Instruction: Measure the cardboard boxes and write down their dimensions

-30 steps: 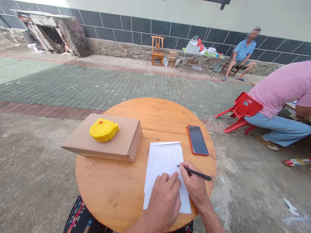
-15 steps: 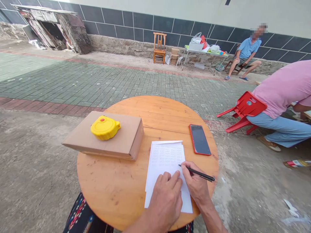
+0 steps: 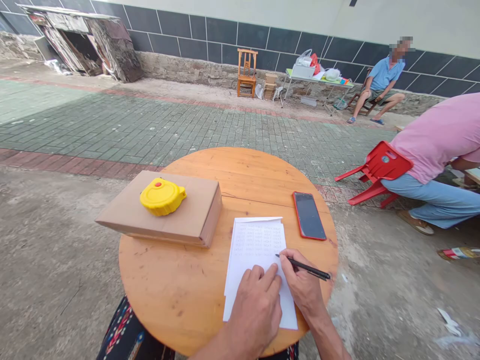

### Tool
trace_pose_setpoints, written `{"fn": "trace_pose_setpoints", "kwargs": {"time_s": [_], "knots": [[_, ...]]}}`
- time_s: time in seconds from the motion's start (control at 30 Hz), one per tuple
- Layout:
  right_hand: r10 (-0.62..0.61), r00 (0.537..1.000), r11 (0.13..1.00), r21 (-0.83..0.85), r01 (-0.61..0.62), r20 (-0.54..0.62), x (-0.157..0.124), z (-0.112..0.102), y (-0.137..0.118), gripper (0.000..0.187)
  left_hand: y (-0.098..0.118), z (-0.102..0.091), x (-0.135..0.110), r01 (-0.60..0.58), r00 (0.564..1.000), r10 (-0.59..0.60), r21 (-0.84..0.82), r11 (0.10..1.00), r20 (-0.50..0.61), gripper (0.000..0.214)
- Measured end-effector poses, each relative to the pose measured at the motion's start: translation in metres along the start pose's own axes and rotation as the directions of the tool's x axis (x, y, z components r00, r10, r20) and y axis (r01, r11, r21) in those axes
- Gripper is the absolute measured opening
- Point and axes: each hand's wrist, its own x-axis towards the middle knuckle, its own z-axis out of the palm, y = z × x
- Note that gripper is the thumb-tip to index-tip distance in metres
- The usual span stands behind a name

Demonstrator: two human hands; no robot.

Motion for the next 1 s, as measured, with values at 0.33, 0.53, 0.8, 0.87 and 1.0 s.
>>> {"fn": "trace_pose_setpoints", "kwargs": {"time_s": [0.33,0.53,0.8,0.87,1.0], "knots": [[0.003,1.0,1.0,0.012,-0.003,0.028,-0.0012,-0.0005,0.0022,0.023,-0.0002,-0.0009,0.0008,0.001,1.0,-0.001,-0.003,1.0,0.008,0.023],[0.012,1.0,1.0,0.028,-0.012,0.028,-0.0003,0.0004,0.0045,0.021,-0.0002,-0.0006,0.0008,0.002,1.0,-0.002,-0.008,1.0,0.008,0.021],[0.022,0.999,1.0,0.02,-0.022,0.026,-0.0034,-0.0013,0.0054,0.022,0.0002,-0.0013,0.001,0.009,1.0,-0.009,-0.019,1.0,0.004,0.024],[0.035,0.999,0.999,0.036,-0.035,-0.001,-0.0035,-0.0013,0.0061,0.022,0.0007,-0.0017,0.0007,0.009,1.0,-0.009,-0.026,1.0,0.005,0.031],[0.074,0.997,0.995,0.067,-0.071,-0.033,-0.003,0.0004,0.008,0.023,0.0014,-0.002,0.0006,0.002,1.0,-0.002,-0.026,1.0,0.012,0.035]]}}
